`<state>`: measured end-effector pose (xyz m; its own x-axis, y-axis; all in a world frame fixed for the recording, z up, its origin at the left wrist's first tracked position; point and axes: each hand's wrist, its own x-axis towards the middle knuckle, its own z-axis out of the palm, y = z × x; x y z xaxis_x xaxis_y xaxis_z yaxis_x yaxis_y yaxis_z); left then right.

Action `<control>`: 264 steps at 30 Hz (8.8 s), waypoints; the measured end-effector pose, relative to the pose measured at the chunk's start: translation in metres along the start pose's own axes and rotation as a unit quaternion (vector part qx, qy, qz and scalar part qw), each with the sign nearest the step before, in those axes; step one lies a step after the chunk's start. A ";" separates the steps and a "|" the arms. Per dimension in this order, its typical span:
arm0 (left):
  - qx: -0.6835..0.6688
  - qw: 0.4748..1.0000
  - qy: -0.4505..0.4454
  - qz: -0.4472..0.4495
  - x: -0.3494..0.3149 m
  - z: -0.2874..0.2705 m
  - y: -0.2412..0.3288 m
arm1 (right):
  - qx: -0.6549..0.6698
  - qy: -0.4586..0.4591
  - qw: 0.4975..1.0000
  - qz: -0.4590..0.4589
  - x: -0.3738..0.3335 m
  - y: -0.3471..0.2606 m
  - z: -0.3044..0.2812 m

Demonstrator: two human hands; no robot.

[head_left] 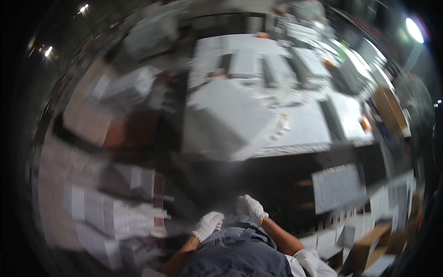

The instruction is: The person scrapes a small stone tile with a metal scraper, then wipes the work surface with a yellow sponge. They walk to a pallet, pick up a stack of tiles, and return to the table to place them down. The person picks up another tile, scrapes its surface, and wipes it with a cloth.

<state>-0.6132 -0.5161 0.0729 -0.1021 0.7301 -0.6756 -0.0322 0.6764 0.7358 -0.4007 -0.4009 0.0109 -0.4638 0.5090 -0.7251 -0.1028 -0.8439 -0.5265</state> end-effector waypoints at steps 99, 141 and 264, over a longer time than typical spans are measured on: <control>0.242 0.727 0.639 -0.067 0.651 -1.646 0.505 | -0.616 -0.247 0.701 -0.263 1.279 -0.600 1.589; 0.159 0.667 0.716 -0.131 0.712 -1.744 0.470 | -0.355 -0.345 0.842 -0.214 1.449 -0.509 1.726; 0.134 0.901 -0.073 0.405 0.428 -0.693 0.481 | 0.331 0.381 0.812 -0.292 0.311 -0.322 0.584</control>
<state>-1.3618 0.0546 0.1691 0.1486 0.9867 0.0661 0.2378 -0.1005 0.9661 -1.0257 -0.0700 0.2135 0.4877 0.5999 -0.6342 -0.6771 -0.1986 -0.7086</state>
